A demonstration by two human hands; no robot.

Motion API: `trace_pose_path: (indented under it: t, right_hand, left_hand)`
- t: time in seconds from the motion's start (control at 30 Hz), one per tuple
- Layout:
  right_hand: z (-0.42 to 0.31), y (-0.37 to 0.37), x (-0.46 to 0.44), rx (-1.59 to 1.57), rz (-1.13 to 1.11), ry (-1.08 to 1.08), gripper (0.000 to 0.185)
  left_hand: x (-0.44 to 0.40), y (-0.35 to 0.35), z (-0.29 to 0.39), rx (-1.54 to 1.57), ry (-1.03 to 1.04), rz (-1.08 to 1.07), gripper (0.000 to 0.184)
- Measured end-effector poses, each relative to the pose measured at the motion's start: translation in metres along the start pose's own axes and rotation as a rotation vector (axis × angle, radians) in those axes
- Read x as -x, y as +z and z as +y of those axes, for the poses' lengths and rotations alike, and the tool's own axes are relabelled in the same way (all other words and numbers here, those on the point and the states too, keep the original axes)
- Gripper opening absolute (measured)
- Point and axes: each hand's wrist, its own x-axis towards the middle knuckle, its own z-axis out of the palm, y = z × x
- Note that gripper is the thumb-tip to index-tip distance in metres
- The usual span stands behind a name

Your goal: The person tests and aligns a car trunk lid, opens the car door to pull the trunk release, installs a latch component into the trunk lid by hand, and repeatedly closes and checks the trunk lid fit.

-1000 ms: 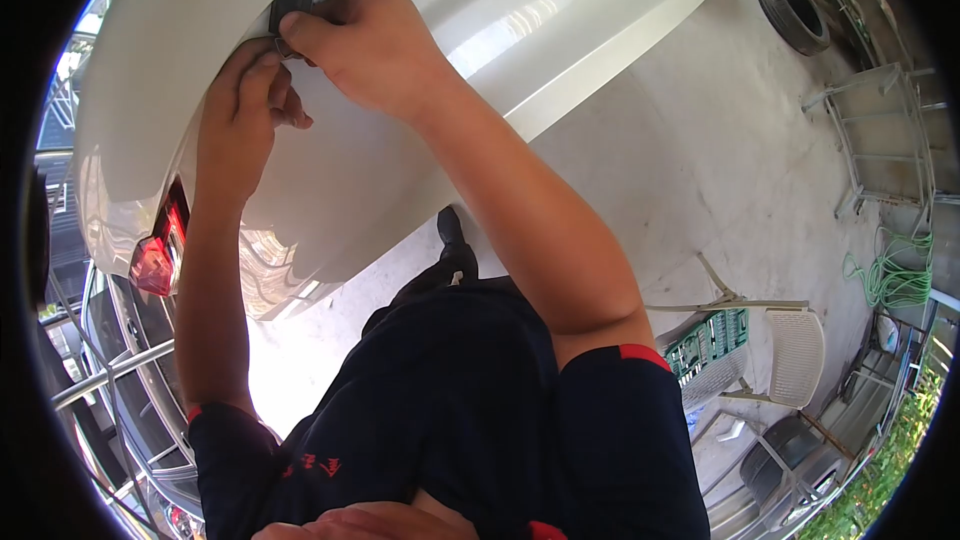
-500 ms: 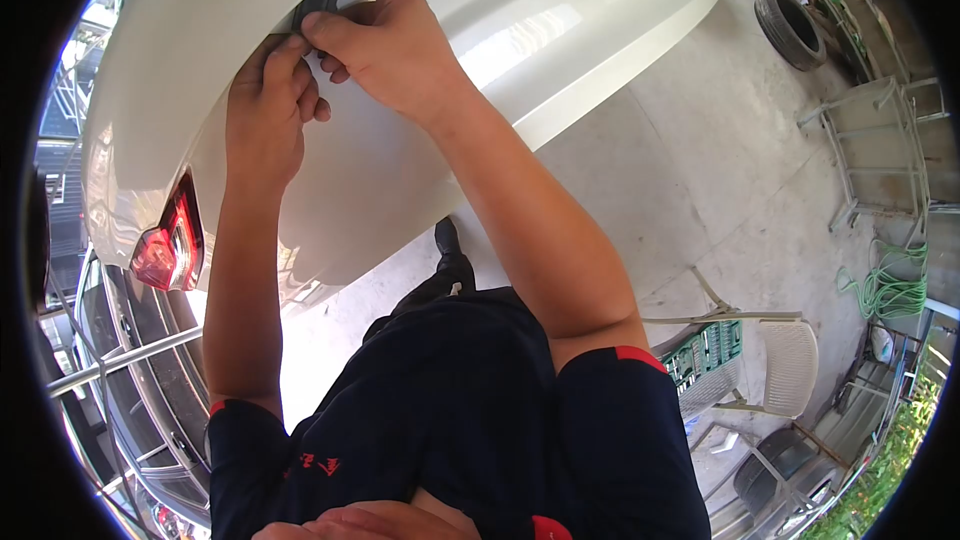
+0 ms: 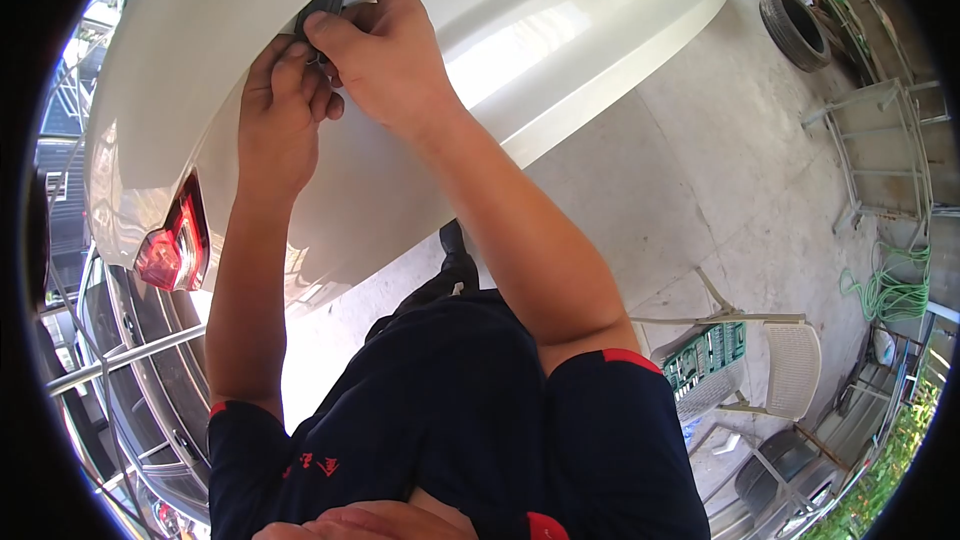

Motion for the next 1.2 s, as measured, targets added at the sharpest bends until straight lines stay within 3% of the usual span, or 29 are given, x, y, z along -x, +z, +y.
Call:
trace_pose_path:
  t: [0.23, 0.37, 0.5, 0.6, 0.7, 0.8, 0.97, 1.1, 1.2]
  right_hand:
    - [0.0, 0.007, 0.005, 0.04, 0.028, 0.005, 0.048]
    - [0.005, 0.022, -0.009, -0.037, 0.061, 0.047, 0.031]
    - [0.014, 0.021, -0.009, 0.154, -0.013, -0.1, 0.042]
    - [0.014, 0.018, 0.009, -0.085, -0.031, -0.15, 0.041]
    - [0.016, 0.011, 0.009, -0.05, -0.055, -0.154, 0.042]
    - [0.006, 0.008, 0.009, 0.019, 0.009, -0.094, 0.045]
    - [0.009, 0.018, 0.027, 0.256, 0.142, -0.233, 0.049]
    - [0.019, 0.003, 0.013, 0.067, 0.051, -0.23, 0.05]
    - [-0.009, 0.014, 0.021, 0.09, 0.094, -0.004, 0.049]
  left_hand:
    - [0.004, -0.008, 0.004, -0.084, 0.003, -0.019, 0.025]
    - [0.011, -0.012, -0.01, -0.019, 0.074, 0.135, 0.03]
    - [0.018, -0.027, -0.027, -0.16, 0.253, 0.162, 0.038]
    - [0.027, -0.02, -0.027, -0.304, 0.254, 0.19, 0.037]
    - [0.021, -0.037, -0.038, -0.161, 0.278, 0.098, 0.04]
    - [0.022, -0.027, -0.033, -0.213, 0.254, 0.116, 0.042]
    - [0.023, -0.023, -0.03, -0.271, 0.24, 0.102, 0.046]
    - [0.023, -0.015, -0.027, -0.276, 0.245, 0.132, 0.048]
    - [0.024, -0.015, -0.028, -0.271, 0.266, 0.095, 0.049]
